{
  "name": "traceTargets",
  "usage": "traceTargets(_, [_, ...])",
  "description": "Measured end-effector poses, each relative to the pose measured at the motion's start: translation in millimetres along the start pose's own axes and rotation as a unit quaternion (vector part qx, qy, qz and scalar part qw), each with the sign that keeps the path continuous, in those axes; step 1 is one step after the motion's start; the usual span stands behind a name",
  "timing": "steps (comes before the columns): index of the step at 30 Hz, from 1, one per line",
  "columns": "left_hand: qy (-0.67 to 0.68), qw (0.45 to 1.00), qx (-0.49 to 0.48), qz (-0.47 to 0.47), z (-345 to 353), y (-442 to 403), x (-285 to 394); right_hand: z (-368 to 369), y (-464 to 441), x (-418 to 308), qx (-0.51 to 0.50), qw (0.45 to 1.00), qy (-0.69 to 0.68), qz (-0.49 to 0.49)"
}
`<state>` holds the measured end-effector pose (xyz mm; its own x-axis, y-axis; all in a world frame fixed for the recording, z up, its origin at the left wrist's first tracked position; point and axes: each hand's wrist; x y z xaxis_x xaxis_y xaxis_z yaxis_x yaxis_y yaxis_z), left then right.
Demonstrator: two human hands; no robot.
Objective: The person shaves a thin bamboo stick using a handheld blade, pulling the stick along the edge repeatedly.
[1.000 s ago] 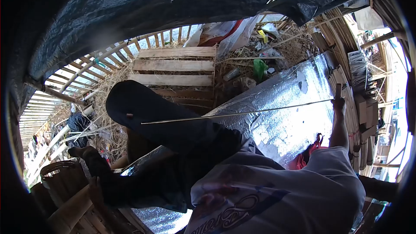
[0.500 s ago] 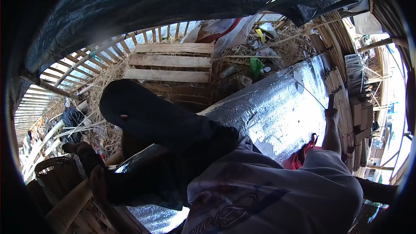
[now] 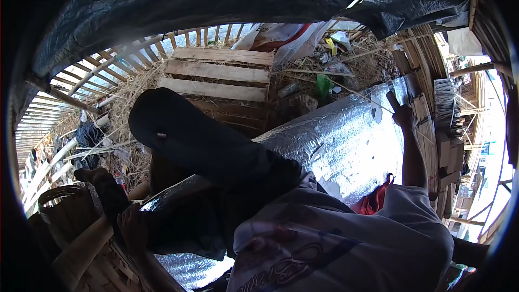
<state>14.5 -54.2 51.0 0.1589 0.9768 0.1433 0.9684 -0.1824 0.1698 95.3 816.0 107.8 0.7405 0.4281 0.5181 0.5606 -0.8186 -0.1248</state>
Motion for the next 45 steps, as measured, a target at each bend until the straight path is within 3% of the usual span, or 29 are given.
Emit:
traceTargets(1, [-0.002,0.998,0.020,-0.051,-9,4,-1,19,-13,-2,-0.003,0.999,0.007,-0.052])
traceTargets(4, [0.085,0.985,0.015,-0.149,-15,14,-30,-21,-2,-41,-0.106,0.991,-0.027,-0.071])
traceTargets(6, [0.086,0.986,0.035,-0.140,1,27,-56,-41,9,-70,-0.152,0.983,0.004,-0.105])
traceTargets(8, [0.138,0.967,0.086,-0.197,13,37,-71,-58,19,-96,-0.179,0.976,0.010,-0.122])
traceTargets(10, [0.127,0.972,0.108,-0.165,17,42,-77,-62,27,-117,-0.209,0.968,0.015,-0.138])
traceTargets(12, [0.119,0.975,0.131,-0.131,14,40,-76,-60,32,-128,-0.320,0.932,0.076,-0.150])
traceTargets(15, [0.042,0.983,0.130,-0.125,0,35,-43,-43,28,-129,-0.421,0.889,0.026,-0.178])
traceTargets(17, [-0.012,0.988,0.139,-0.064,0,34,-22,-44,28,-129,-0.442,0.881,0.018,-0.165])
traceTargets(19, [-0.021,0.992,0.117,-0.035,-3,30,8,-38,20,-121,-0.543,0.829,-0.010,-0.134])
traceTargets(24, [-0.004,0.995,0.097,0.032,19,24,37,-50,20,-109,-0.526,0.845,-0.017,-0.097])
traceTargets(26, [0.019,0.995,0.096,0.033,26,16,59,-30,15,-117,-0.526,0.842,-0.012,-0.117])
traceTargets(28, [0.076,0.997,0.005,0.030,29,8,83,-11,12,-133,-0.553,0.822,-0.039,-0.132])
traceTargets(29, [0.075,0.997,0.008,0.029,31,10,90,-2,12,-141,-0.537,0.828,-0.054,-0.148])
traceTargets(30, [0.108,0.992,0.000,0.065,33,11,98,-8,17,-154,-0.538,0.822,-0.050,-0.179])
traceTargets(32, [0.144,0.985,-0.005,0.100,33,16,101,4,21,-168,-0.472,0.862,-0.029,-0.181])
traceTargets(35, [0.062,0.994,0.028,0.087,18,27,78,5,33,-190,-0.393,0.888,0.011,-0.238])
traceTargets(37, [-0.050,0.997,0.052,0.002,8,27,51,-18,47,-192,-0.373,0.899,-0.052,-0.221])
traceTargets(40, [-0.100,0.987,0.124,-0.026,10,38,-12,-32,55,-206,-0.338,0.913,-0.078,-0.215])
traceTargets(41, [-0.081,0.983,0.142,-0.078,10,42,-32,-8,53,-211,-0.205,0.937,-0.111,-0.259])
traceTargets(43, [-0.068,0.976,0.163,-0.128,13,51,-75,1,60,-219,-0.069,0.941,-0.148,-0.297])
traceTargets(45, [-0.058,0.934,0.194,-0.293,25,57,-110,-45,97,-248,-0.132,0.917,-0.184,-0.330])
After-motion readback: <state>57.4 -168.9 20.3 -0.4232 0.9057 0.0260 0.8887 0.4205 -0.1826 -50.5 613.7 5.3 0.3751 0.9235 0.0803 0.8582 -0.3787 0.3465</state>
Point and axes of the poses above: each hand's wrist, its own y-axis away from the middle knuckle, its own z-axis out of the palm, x = y × z, and after that the axes turned 5 degrees about x, right-handed
